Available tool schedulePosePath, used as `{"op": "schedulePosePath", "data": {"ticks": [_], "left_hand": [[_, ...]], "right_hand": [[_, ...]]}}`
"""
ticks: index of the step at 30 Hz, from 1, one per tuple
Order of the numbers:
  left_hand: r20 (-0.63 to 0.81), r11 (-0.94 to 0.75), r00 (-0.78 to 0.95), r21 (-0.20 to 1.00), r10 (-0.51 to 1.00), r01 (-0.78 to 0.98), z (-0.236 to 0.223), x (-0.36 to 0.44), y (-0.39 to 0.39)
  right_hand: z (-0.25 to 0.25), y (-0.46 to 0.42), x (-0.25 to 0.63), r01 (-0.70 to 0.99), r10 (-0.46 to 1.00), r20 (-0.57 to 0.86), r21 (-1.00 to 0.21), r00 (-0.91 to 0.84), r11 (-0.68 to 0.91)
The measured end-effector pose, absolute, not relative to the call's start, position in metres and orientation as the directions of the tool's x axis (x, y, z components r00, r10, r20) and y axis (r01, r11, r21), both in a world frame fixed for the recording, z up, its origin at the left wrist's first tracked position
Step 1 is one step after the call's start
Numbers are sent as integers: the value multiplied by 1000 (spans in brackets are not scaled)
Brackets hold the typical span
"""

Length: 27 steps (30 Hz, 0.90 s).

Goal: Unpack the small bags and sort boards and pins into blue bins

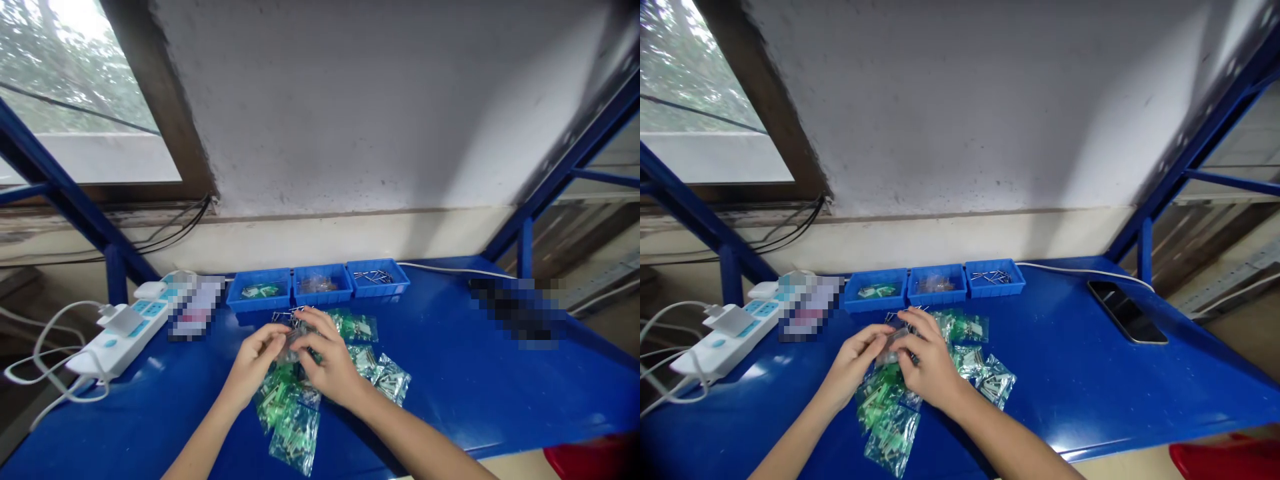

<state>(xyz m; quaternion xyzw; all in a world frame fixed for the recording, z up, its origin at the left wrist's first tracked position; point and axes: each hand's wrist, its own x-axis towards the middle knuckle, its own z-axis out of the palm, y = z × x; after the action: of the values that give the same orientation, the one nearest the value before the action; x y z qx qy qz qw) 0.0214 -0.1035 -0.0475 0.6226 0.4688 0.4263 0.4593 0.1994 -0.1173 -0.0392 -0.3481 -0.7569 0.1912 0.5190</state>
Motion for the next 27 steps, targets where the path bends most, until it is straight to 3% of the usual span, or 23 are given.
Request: {"op": "schedulePosePath", "data": {"ticks": [2,4,7,10,14,17,18,20,22,23,25,27], "left_hand": [[168,-204,170,954,971,222,-48,20,-103],[325,-360,163,889,931,283,-47,20,-103],[563,-615,255,669,786,418,-44,22,-107],[615,-715,384,490,689,498,-43,26,-111],[471,-627,422,486,774,608,-42,24,-109],[360,-464,311,507,880,726,-42,13,-102],[349,-407,251,506,903,760,-42,8,-99],[344,-297,133,483,930,824,-44,-2,-94],[318,-196,55,431,946,881,-46,-8,-88],[298,-159,35,402,954,902,-47,-10,-85],[258,-121,28,350,966,929,-48,-8,-78],[232,-115,42,314,972,943,-49,-3,-71]], "right_hand": [[-40,-119,199,393,751,631,-651,-195,650],[-38,-117,199,387,824,546,-734,-153,558],[-35,-113,199,244,917,370,-885,-152,397],[-36,-109,196,174,937,312,-925,-158,337],[-32,-101,203,299,890,455,-845,-38,444],[-13,-90,228,357,819,552,-804,153,475],[-4,-84,238,387,757,604,-778,248,494],[12,-73,259,526,463,772,-636,435,565],[22,-63,274,665,226,854,-509,468,547],[23,-59,279,727,201,880,-469,430,501],[16,-55,281,835,365,889,-409,275,368],[2,-55,279,901,650,752,-351,109,256]]}}
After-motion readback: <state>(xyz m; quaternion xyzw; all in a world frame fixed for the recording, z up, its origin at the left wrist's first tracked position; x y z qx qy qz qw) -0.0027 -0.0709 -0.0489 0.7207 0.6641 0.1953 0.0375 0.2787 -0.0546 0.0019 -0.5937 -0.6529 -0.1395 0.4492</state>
